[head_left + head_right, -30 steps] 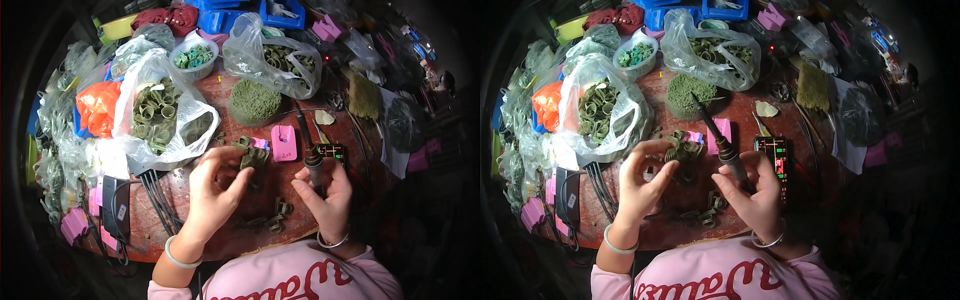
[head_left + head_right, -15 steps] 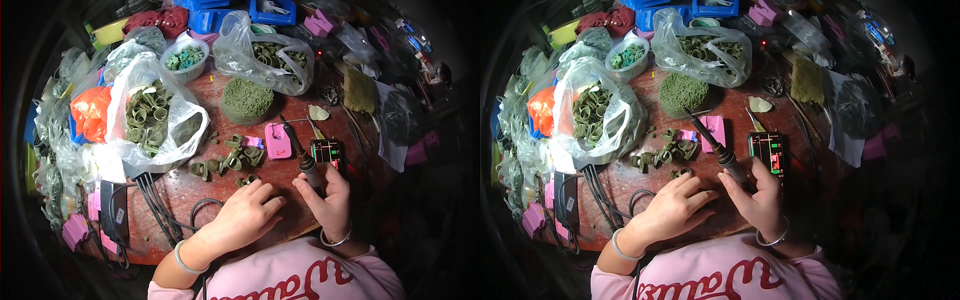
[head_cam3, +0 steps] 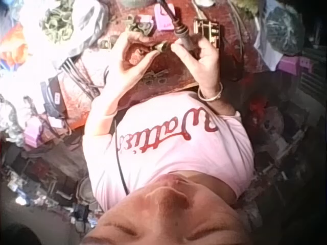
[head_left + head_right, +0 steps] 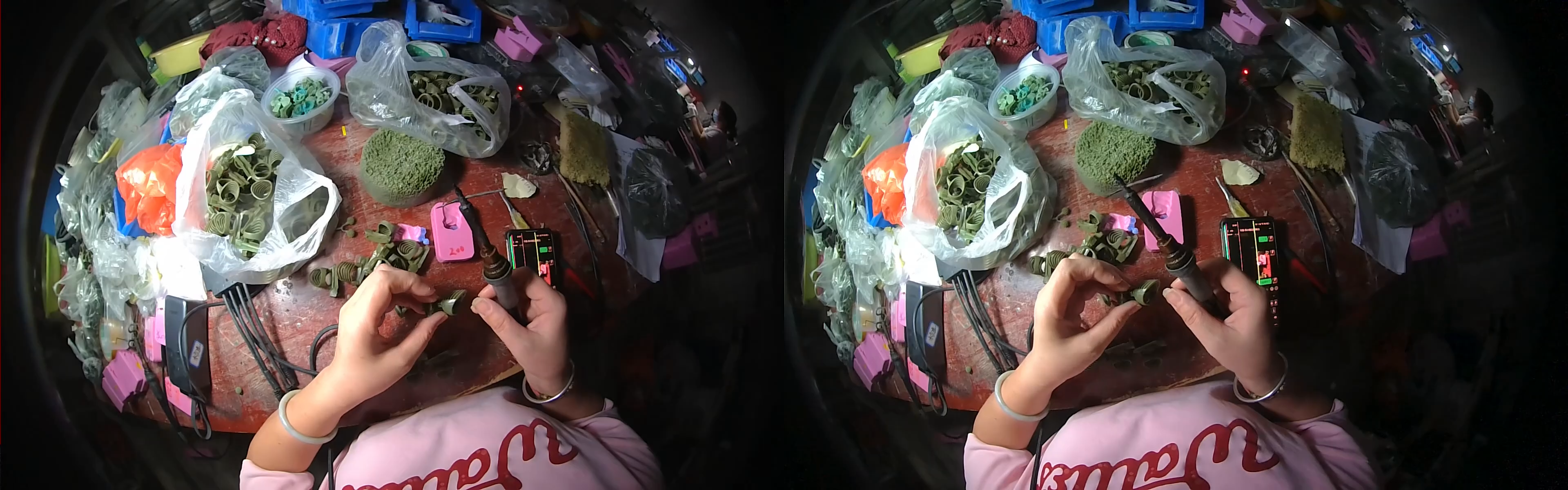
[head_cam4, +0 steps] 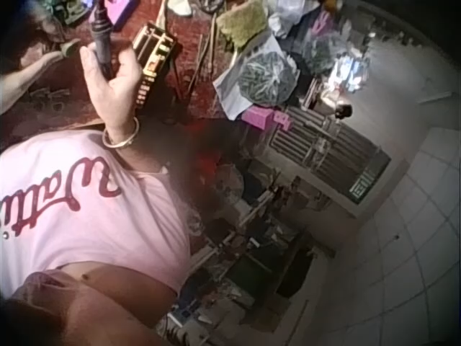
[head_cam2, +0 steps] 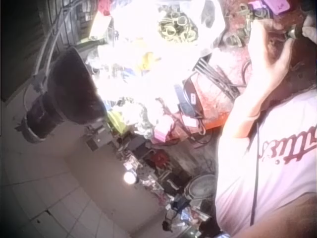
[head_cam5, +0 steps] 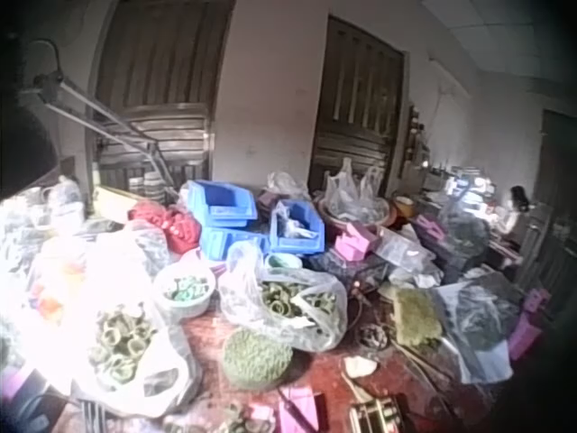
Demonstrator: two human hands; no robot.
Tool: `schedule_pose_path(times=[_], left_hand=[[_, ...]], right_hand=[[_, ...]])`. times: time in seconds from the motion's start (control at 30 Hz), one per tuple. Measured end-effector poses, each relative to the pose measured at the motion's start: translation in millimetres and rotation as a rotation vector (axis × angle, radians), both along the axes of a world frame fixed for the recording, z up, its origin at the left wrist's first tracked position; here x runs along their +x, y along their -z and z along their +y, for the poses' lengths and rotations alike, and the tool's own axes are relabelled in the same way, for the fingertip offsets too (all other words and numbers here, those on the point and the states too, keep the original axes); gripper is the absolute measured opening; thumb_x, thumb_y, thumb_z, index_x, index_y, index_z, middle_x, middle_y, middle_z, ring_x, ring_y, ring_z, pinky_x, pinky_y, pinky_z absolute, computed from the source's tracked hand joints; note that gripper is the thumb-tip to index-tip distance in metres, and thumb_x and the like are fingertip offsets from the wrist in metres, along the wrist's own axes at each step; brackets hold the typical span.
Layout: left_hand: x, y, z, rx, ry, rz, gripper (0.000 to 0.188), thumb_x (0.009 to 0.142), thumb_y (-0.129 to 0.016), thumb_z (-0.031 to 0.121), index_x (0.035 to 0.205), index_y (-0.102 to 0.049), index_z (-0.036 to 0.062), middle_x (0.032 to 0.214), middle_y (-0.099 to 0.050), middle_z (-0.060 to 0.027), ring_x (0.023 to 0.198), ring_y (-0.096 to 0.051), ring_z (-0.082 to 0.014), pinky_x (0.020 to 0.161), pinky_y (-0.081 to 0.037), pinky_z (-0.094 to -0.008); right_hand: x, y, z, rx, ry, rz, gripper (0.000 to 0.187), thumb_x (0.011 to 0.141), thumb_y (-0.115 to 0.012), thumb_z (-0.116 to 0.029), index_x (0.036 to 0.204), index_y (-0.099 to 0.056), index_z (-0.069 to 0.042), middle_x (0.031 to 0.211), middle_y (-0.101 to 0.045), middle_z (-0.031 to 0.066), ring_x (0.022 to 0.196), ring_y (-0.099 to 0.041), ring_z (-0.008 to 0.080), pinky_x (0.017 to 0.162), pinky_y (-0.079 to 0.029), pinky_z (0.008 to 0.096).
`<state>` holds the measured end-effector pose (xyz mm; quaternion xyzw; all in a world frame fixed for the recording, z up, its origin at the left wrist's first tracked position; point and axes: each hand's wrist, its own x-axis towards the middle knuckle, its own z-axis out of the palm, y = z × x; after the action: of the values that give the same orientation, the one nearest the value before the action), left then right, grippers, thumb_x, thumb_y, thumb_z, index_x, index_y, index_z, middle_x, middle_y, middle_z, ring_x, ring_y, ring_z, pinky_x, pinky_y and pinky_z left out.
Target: The recorder uses a soldering iron to assemble or weld small green wax/plastic figurine components at a workbench.
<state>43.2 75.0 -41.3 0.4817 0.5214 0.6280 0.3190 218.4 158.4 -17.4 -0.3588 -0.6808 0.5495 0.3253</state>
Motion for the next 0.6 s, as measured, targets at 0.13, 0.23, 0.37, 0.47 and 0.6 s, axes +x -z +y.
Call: schedule_pose_path(times=[0.13, 0.23, 0.37, 0.47, 0.6], left_hand=[[-1.0, -1.6, 2.6, 0.122, -0.011, 0.214, 0.034, 0.069, -0.072, -0.013, 0.097, -0.056, -0.0036, 0.091, -0.059, -0.0134, 0.084, -0.062, -0.0247, 0.071, -0.051, -0.0323], [-1.4, -6.0, 5.5, 0.238, 0.002, 0.316, 0.037, 0.067, -0.072, -0.014, 0.097, -0.055, -0.0034, 0.09, -0.058, -0.0146, 0.084, -0.061, -0.0286, 0.072, -0.05, -0.0345], [-2.9, -1.0, 4.3, 0.239, 0.047, 0.232, 0.039, 0.068, -0.073, -0.013, 0.101, -0.054, -0.004, 0.092, -0.058, -0.0144, 0.087, -0.061, -0.0278, 0.076, -0.051, -0.0341], [-2.2, -2.9, 1.0, 0.097, 0.116, -0.013, 0.04, 0.071, -0.073, -0.012, 0.104, -0.052, -0.0035, 0.099, -0.056, -0.0125, 0.094, -0.059, -0.0233, 0.082, -0.05, -0.033], [-7.9, -9.3, 0.7, -0.093, 0.243, -0.378, 0.042, 0.077, -0.071, -0.01, 0.115, -0.053, -0.0035, 0.12, -0.054, -0.0126, 0.108, -0.056, -0.017, 0.093, -0.05, -0.0309]], right_hand=[[-5.5, -1.4, -5.0, -0.079, 0.005, 0.051, 0.016, 0.086, -0.07, -0.003, 0.098, -0.059, -0.004, 0.085, -0.061, -0.0036, 0.075, -0.055, 0.0009, 0.067, -0.044, 0.0179], [-10.6, 1.0, -5.5, -0.084, -0.001, 0.113, 0.02, 0.085, -0.07, -0.002, 0.101, -0.057, -0.004, 0.087, -0.061, -0.0032, 0.076, -0.054, 0.0007, 0.067, -0.044, 0.0177], [-10.9, 0.4, -6.5, -0.048, 0.021, 0.095, 0.022, 0.085, -0.069, 0.0, 0.103, -0.056, -0.003, 0.088, -0.06, -0.0027, 0.076, -0.054, 0.0008, 0.067, -0.044, 0.0173], [-11.1, -2.2, -5.0, -0.088, 0.027, 0.111, 0.022, 0.085, -0.068, 0.002, 0.103, -0.056, -0.003, 0.088, -0.06, -0.0021, 0.076, -0.054, 0.0009, 0.067, -0.045, 0.017], [-9.4, -5.0, -4.9, -0.076, 0.036, 0.104, 0.023, 0.085, -0.067, 0.002, 0.104, -0.055, -0.002, 0.088, -0.06, -0.0019, 0.076, -0.054, 0.0005, 0.066, -0.045, 0.0166]])
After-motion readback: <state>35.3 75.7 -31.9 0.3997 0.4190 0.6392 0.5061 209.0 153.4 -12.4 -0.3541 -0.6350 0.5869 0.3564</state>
